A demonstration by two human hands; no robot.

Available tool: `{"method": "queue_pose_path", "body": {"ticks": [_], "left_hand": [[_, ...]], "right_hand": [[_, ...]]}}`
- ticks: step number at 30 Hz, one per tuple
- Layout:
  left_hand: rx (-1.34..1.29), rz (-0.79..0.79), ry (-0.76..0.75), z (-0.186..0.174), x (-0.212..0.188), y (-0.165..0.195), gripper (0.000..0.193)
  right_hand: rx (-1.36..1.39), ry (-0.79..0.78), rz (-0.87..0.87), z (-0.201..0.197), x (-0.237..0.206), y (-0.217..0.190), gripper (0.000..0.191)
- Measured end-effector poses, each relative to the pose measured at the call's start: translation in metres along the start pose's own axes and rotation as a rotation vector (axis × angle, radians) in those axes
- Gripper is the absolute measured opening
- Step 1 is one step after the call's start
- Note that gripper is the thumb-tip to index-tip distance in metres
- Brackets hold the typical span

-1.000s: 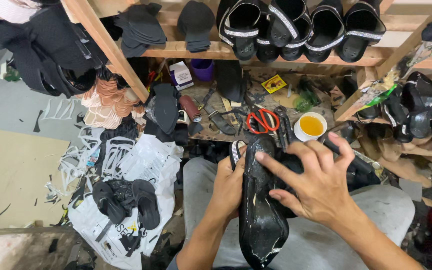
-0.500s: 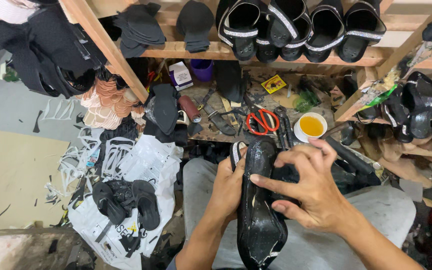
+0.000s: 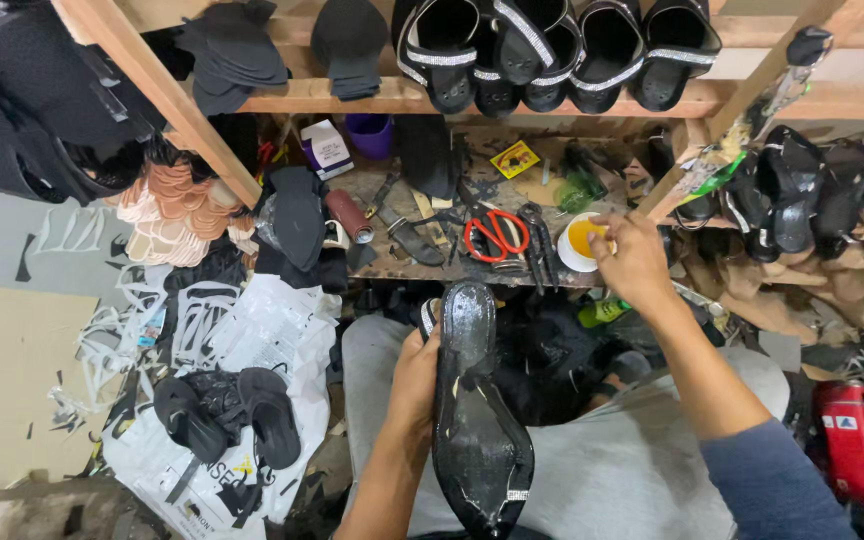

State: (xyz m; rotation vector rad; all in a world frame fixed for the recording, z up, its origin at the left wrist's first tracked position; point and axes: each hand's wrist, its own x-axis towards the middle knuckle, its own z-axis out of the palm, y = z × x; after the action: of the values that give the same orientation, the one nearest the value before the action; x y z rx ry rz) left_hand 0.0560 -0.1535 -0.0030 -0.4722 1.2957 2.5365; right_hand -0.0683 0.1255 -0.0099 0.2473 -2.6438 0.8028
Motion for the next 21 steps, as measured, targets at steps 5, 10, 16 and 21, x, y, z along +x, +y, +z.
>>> {"method": "queue_pose_path", "body": {"ticks": [5, 10, 16, 21], "left_hand": [[-0.032, -0.011, -0.055, 0.001, 0.001, -0.001, 0.027], [-0.021, -0.04, -0.037, -0.002, 0.015, -0.002, 0.029], [-0.023, -0.006, -0.092, 0.012, 0.04, -0.008, 0.026], [-0.04, -0.024, -0.138, 0.037, 0.051, -0.015, 0.026]], "right_hand": [[-0.496, -0.083, -0.137, 0.03, 0.001, 0.04, 0.054], [-0.489, -0.006, -0.149, 0.014, -0.003, 0.032, 0.041], [0.482, -0.151, 0.084, -0.016, -0.041, -0.03, 0.053], [0.895, -0.16, -0.069, -0.034, -0.071, -0.099, 0.062]]}}
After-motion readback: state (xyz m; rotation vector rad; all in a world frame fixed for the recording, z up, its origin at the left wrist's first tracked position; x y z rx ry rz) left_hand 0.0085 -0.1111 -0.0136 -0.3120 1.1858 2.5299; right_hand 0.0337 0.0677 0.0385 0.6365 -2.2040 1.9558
